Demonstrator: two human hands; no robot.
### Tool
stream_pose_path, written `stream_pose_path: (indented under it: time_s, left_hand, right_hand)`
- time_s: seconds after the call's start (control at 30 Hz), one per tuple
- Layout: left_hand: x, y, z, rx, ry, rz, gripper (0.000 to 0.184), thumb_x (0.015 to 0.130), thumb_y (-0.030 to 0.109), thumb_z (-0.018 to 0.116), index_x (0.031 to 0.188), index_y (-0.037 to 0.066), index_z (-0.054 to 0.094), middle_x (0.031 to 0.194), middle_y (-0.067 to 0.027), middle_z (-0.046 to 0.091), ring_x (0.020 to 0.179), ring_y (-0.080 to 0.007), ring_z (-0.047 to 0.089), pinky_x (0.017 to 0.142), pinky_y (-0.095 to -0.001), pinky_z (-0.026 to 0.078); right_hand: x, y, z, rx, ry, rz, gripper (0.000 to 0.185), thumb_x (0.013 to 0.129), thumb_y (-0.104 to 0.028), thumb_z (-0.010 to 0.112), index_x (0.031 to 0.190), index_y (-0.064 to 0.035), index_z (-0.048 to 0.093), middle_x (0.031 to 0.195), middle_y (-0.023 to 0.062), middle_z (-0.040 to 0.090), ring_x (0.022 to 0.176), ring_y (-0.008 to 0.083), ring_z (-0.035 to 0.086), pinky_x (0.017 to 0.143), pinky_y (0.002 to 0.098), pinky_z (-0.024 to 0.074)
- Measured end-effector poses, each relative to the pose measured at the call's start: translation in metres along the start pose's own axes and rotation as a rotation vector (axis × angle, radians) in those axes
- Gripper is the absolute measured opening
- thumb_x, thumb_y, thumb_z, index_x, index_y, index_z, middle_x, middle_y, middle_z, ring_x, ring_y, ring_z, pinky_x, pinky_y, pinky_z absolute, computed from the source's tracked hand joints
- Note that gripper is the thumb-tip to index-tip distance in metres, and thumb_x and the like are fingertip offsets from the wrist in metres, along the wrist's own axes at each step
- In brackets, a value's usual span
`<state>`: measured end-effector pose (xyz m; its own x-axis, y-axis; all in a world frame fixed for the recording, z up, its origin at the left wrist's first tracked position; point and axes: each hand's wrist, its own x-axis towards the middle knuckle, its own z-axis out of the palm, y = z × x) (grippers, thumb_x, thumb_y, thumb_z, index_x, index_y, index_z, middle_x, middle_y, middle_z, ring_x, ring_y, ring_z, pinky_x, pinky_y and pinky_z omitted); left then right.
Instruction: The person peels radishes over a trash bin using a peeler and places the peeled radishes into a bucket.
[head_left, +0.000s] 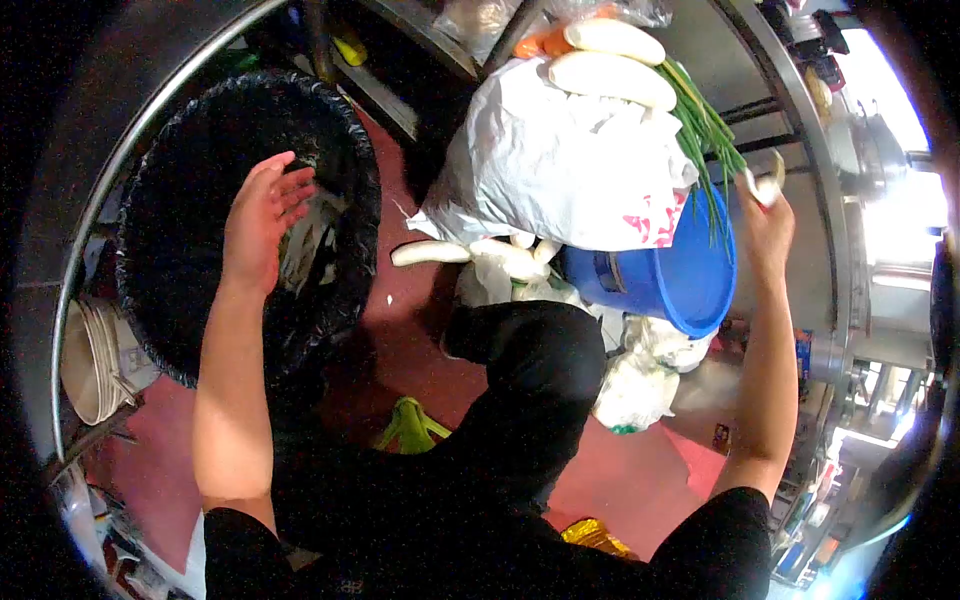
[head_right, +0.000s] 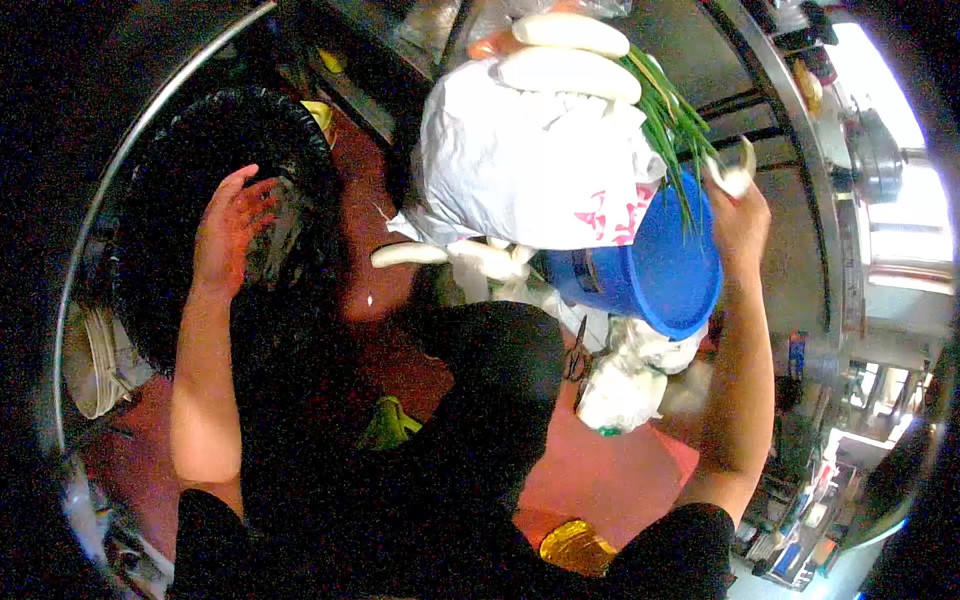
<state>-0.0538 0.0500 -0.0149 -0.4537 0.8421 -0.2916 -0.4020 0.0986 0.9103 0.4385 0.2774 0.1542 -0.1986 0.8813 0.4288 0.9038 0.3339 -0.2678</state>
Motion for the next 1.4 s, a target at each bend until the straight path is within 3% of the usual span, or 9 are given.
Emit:
stream_pose_path:
  time_s: [0.2,0.53,0.67,1.0,1.1,1.17,1.23,1.3,1.4]
  left_hand:
    - [-0.001,0.004,-0.003,0.077,0.062,-0.014,0.040,0.096,0.039,0.052,0.125,0.011,0.057,0.117,-0.0086,0.063,0.105,-0.0187,0.058,0.092,-0.0326,0.043]
    - [0.001,0.009,-0.002,0.086,0.041,-0.018,0.037,0.098,0.036,0.049,0.122,0.010,0.059,0.111,-0.0081,0.067,0.095,-0.0170,0.063,0.085,-0.0305,0.048]
    - [-0.003,0.015,0.006,0.137,0.019,-0.026,0.041,0.097,0.040,0.049,0.122,0.009,0.058,0.112,-0.0099,0.067,0.097,-0.0188,0.064,0.087,-0.0313,0.048]
    - [0.000,0.001,0.006,0.127,-0.048,-0.002,0.043,0.096,0.042,0.049,0.123,0.009,0.058,0.114,-0.0123,0.067,0.099,-0.0225,0.064,0.089,-0.0354,0.048]
    - [-0.002,0.001,0.004,0.141,-0.036,0.005,0.044,0.095,0.043,0.049,0.123,0.009,0.058,0.114,-0.0127,0.066,0.099,-0.0231,0.064,0.089,-0.0364,0.048]
    - [-0.002,0.001,0.001,0.135,-0.032,0.014,0.045,0.095,0.043,0.049,0.123,0.009,0.058,0.115,-0.0129,0.066,0.099,-0.0232,0.064,0.089,-0.0365,0.048]
    - [-0.002,0.002,0.002,0.129,-0.044,0.020,0.045,0.095,0.043,0.049,0.123,0.009,0.057,0.115,-0.0131,0.066,0.100,-0.0233,0.063,0.089,-0.0366,0.048]
    - [-0.001,0.003,0.001,0.093,-0.061,0.012,0.045,0.095,0.042,0.049,0.125,0.009,0.056,0.116,-0.0131,0.065,0.101,-0.0235,0.063,0.090,-0.0369,0.048]
    - [-0.009,0.016,0.009,0.068,-0.122,0.033,0.045,0.095,0.038,0.049,0.127,0.007,0.054,0.118,-0.0134,0.064,0.103,-0.0237,0.062,0.092,-0.0378,0.047]
  right_hand:
    - [0.085,-0.086,0.077,-0.048,-0.126,-0.380,0.026,0.083,-0.016,0.069,0.102,-0.0007,0.062,0.095,0.0202,0.066,0.086,0.0351,0.065,0.076,0.0391,0.0507]
    - [0.146,-0.144,0.115,-0.105,-0.545,-0.545,0.039,0.082,-0.016,0.070,0.116,-0.0021,0.057,0.101,0.0200,0.066,0.091,0.0337,0.065,0.080,0.0392,0.0499]
    - [0.146,-0.161,0.111,-0.189,-0.569,-0.605,0.052,0.079,-0.018,0.074,0.126,-0.0057,0.055,0.107,0.0198,0.067,0.100,0.0358,0.066,0.084,0.0414,0.0521]
    - [0.133,-0.165,0.114,-0.341,-0.473,-0.735,0.044,0.079,-0.019,0.071,0.119,-0.0061,0.059,0.105,0.0197,0.067,0.097,0.0378,0.066,0.082,0.0420,0.0525]
    - [0.126,-0.157,0.101,-0.342,-0.302,-0.616,0.033,0.082,-0.022,0.069,0.108,-0.0024,0.059,0.091,0.0203,0.067,0.089,0.0370,0.066,0.077,0.0436,0.0509]
    - [0.132,-0.131,0.084,-0.052,0.006,-0.477,0.028,0.084,-0.022,0.067,0.104,-0.0025,0.061,0.088,0.0187,0.069,0.085,0.0320,0.068,0.073,0.0425,0.0512]
    - [0.139,-0.111,0.061,-0.128,0.287,-0.360,0.024,0.085,-0.022,0.066,0.100,-0.0022,0.064,0.084,0.0138,0.068,0.076,0.0239,0.067,0.065,0.0364,0.0510]
    - [0.139,-0.087,0.029,0.356,0.126,-0.020,0.028,0.087,-0.021,0.065,0.107,-0.0019,0.065,0.092,0.0092,0.068,0.078,0.0183,0.066,0.064,0.0305,0.0526]
    - [0.094,-0.104,-0.004,0.765,0.235,0.047,0.031,0.090,-0.017,0.066,0.114,0.0018,0.061,0.097,0.0098,0.066,0.078,0.0148,0.064,0.063,0.0274,0.0525]
